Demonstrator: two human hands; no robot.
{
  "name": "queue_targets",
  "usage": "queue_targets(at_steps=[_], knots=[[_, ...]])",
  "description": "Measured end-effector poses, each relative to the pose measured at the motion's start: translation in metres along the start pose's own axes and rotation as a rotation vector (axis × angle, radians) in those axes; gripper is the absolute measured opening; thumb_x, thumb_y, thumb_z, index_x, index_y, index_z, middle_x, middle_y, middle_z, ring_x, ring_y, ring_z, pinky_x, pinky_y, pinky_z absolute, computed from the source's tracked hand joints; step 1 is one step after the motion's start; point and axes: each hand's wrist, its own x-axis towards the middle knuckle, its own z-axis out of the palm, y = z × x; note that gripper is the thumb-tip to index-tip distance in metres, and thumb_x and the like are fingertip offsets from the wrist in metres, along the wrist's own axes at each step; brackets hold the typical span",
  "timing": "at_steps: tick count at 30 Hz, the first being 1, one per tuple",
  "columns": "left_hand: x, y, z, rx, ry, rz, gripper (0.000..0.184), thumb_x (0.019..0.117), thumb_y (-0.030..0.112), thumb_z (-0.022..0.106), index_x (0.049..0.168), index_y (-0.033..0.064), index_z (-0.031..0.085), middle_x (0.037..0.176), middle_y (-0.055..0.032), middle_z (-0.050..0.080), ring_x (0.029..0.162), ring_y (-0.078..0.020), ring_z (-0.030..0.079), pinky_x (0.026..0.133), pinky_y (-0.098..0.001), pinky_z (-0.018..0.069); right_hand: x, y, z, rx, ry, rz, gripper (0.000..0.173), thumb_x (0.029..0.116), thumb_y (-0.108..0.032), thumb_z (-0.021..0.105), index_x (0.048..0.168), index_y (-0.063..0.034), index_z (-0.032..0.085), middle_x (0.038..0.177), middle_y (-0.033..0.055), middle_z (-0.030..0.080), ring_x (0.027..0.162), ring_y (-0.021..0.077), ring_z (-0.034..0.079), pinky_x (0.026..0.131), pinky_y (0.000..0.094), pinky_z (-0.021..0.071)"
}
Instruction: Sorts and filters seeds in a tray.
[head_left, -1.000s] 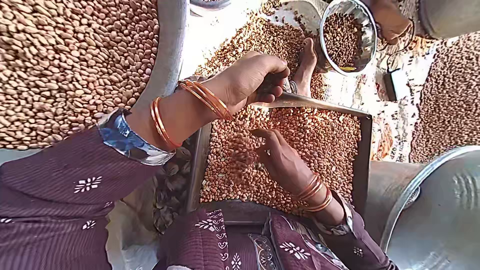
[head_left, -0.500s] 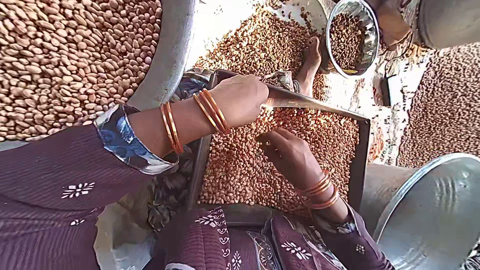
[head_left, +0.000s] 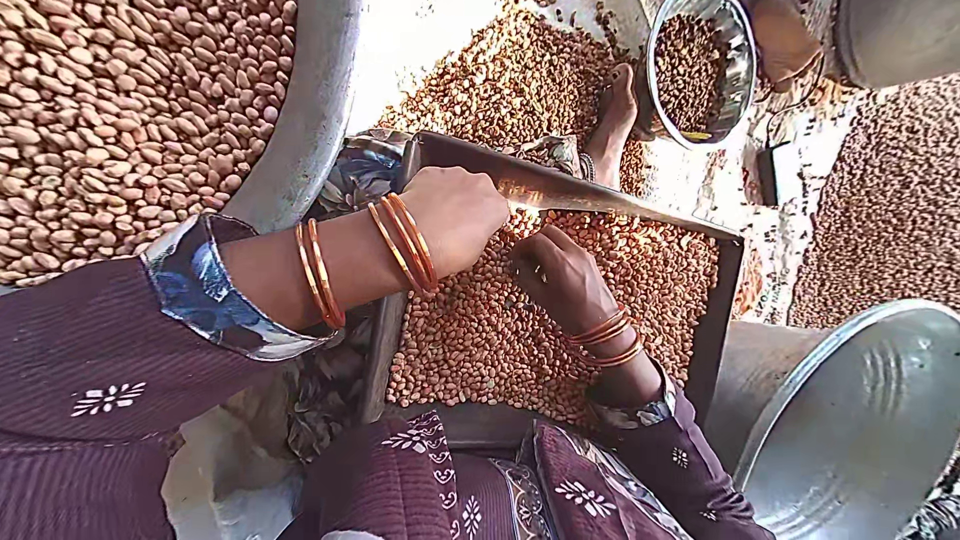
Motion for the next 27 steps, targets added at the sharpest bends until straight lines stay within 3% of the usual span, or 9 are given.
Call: queue_targets(at_steps=[4,7,10,13,18,23,27], knots=[[0.01,-0.012,0.0,-0.111,0.034,0.041,0.018,0.1019,0.018,0.06,0.089,0.0089,0.067,0.084,-0.0091,0.063,0.082,-0.0299,0.065,0.066,-0.0506,0.051,-0.003,0.003,-0.012,-0.021,0.043,0.07,0.01,0.0939,-0.008,0.061,0.102,-0.0028,0.064,0.086,0.011,0.068,0.066,0.0205,0.066,0.059,0.0355,0.0554],[0.012,-0.013,0.001,-0.164,0.083,0.063,0.019,0.103,0.022,0.058,0.088,0.0121,0.065,0.081,-0.0051,0.06,0.077,-0.0251,0.063,0.065,-0.0464,0.0501,-0.008,0.003,-0.021,0.01,-0.031,0.017,0.01,0.0938,-0.008,0.063,0.101,-0.0048,0.07,0.089,0.0096,0.067,0.068,0.0191,0.066,0.061,0.0347,0.0568],[0.011,-0.014,0.0,-0.132,0.104,0.025,0.02,0.1027,0.018,0.057,0.087,0.0089,0.065,0.084,-0.0095,0.062,0.082,-0.0307,0.065,0.065,-0.0506,0.0503,-0.016,-0.003,-0.017,0.048,-0.177,-0.052,0.009,0.0941,-0.012,0.066,0.092,-0.0069,0.073,0.085,0.0077,0.067,0.071,0.0188,0.067,0.063,0.0342,0.0572],[0.009,-0.015,-0.005,-0.079,0.099,-0.048,0.021,0.1043,0.017,0.054,0.09,0.0059,0.065,0.089,-0.0146,0.064,0.089,-0.0373,0.066,0.067,-0.0554,0.0499,-0.021,-0.012,-0.005,0.026,-0.298,-0.035,0.012,0.0951,-0.014,0.069,0.093,-0.0037,0.074,0.087,0.0117,0.068,0.073,0.0249,0.069,0.065,0.0391,0.0584],[0.005,-0.009,-0.005,0.009,0.079,-0.102,0.015,0.1017,0.007,0.055,0.091,0.0025,0.064,0.091,-0.0176,0.063,0.09,-0.04,0.066,0.065,-0.0536,0.0501,-0.023,-0.02,0.004,-0.112,-0.277,-0.027,0.011,0.096,-0.011,0.067,0.093,-0.002,0.072,0.087,0.0145,0.067,0.075,0.0295,0.07,0.062,0.0412,0.0584],[0.005,-0.003,-0.002,0.048,0.028,-0.105,0.011,0.0995,0.009,0.062,0.09,0.0029,0.065,0.093,-0.017,0.065,0.09,-0.0387,0.067,0.065,-0.0524,0.0506,-0.02,-0.025,0.002,-0.114,-0.372,0.003,0.011,0.0957,-0.012,0.068,0.097,-0.0016,0.073,0.093,0.0159,0.068,0.082,0.0312,0.071,0.068,0.0428,0.0588],[0.008,0.007,0.005,0.064,0.046,-0.098,0.011,0.0995,0.007,0.059,0.092,0.0027,0.065,0.093,-0.0162,0.064,0.087,-0.0367,0.067,0.062,-0.0488,0.0494,-0.021,-0.017,-0.007,-0.037,-0.272,-0.003,0.011,0.095,-0.011,0.068,0.093,-0.0025,0.073,0.084,0.0129,0.068,0.072,0.0278,0.07,0.063,0.0417,0.0579]])
